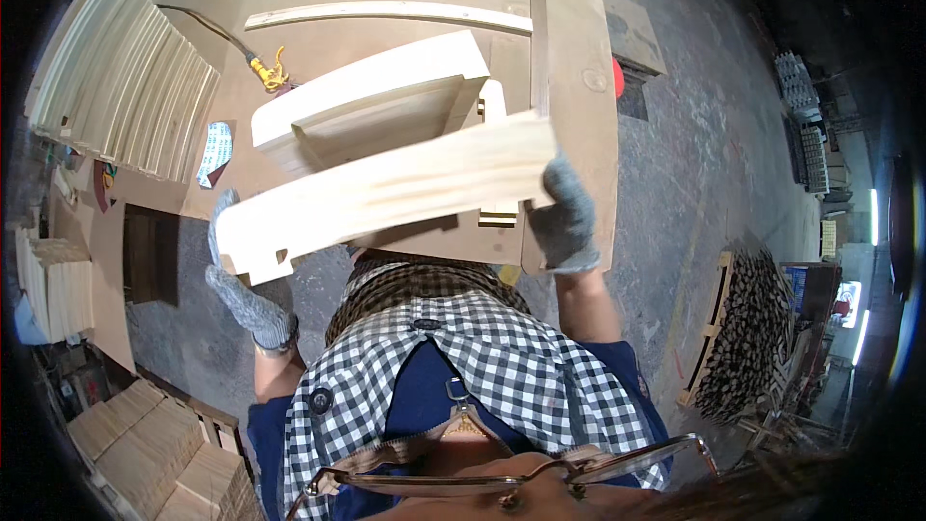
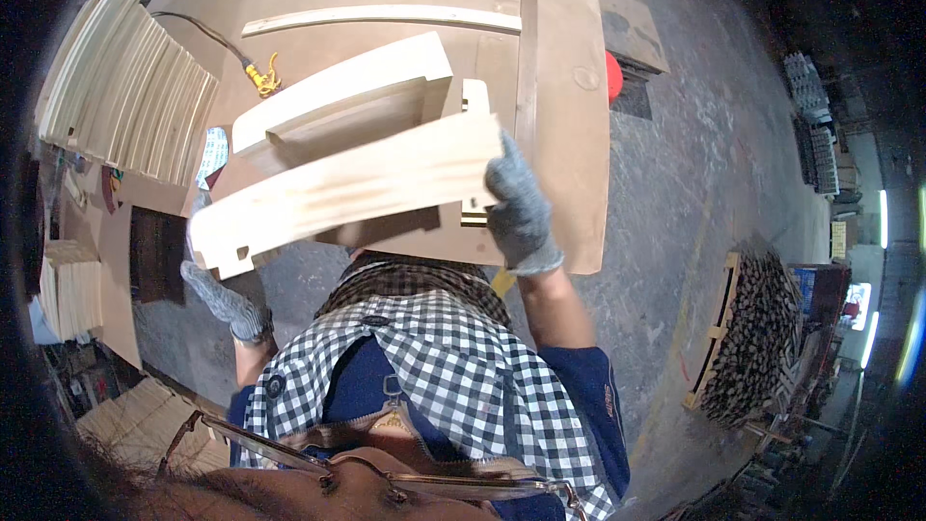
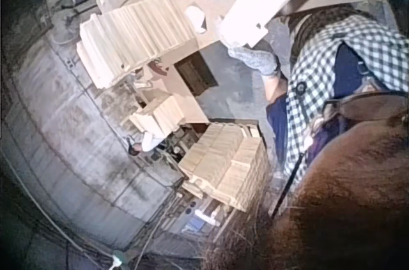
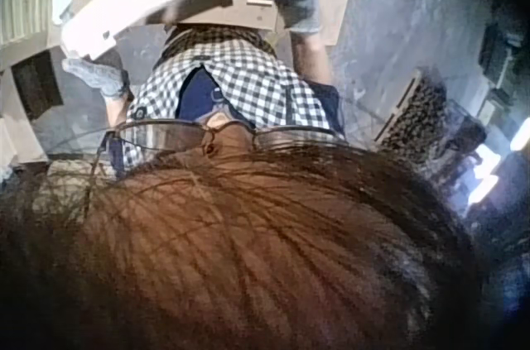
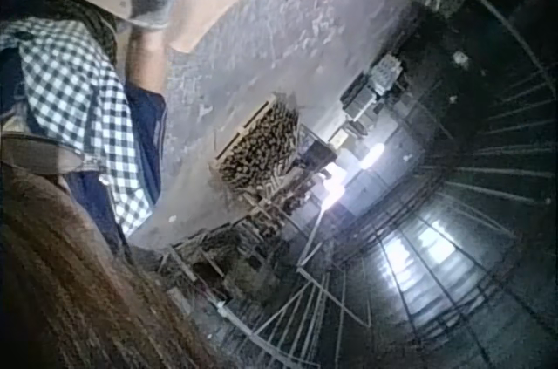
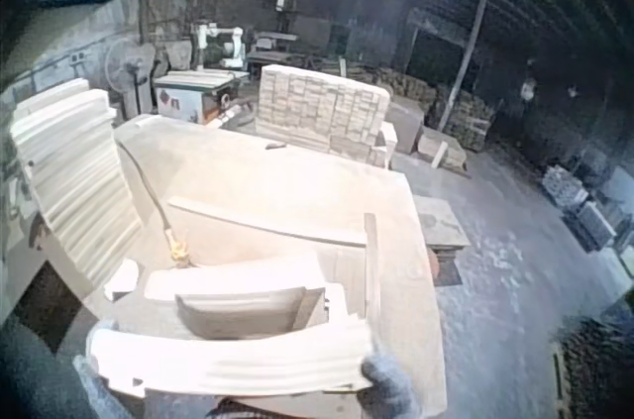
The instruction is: The recorder inspects wooden furniture components, uses sandpaper to smooth the edges, and then stacks the pieces onto a large pile.
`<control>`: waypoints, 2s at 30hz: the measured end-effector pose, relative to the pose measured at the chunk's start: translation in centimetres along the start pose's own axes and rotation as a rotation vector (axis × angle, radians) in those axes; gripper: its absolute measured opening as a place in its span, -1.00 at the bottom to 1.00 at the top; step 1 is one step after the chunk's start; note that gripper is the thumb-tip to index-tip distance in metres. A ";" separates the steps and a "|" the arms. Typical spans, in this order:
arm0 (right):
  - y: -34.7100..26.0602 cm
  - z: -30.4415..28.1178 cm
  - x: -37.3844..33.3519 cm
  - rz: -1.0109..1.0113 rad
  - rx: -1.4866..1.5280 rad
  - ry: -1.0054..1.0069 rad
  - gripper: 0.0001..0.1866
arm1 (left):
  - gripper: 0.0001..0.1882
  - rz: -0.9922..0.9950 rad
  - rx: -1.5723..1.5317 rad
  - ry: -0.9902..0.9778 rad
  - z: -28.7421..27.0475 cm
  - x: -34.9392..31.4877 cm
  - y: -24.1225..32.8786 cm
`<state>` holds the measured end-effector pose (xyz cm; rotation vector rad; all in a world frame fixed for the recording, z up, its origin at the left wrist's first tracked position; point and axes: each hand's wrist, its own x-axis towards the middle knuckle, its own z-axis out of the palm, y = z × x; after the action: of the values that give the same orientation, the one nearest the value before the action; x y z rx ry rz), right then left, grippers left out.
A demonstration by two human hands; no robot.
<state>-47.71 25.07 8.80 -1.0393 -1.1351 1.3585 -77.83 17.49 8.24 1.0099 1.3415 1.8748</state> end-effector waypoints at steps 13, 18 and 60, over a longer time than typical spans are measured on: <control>17.7 -0.1 -8.3 -0.005 -0.585 -0.327 -0.42 | -0.40 -0.696 -0.039 0.105 -9.3 -5.4 -8.8; 14.6 3.1 -6.2 0.634 0.187 0.135 -0.38 | -0.36 -0.887 -0.036 0.183 -9.9 -4.4 -10.0; 19.7 -1.8 -8.5 0.144 -0.650 0.209 -0.05 | -0.44 0.266 0.650 -1.010 -3.1 2.1 -18.6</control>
<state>-48.65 16.46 -10.88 -1.7123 -1.3963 0.9645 -80.68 23.17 -9.64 2.1507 1.1680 0.7531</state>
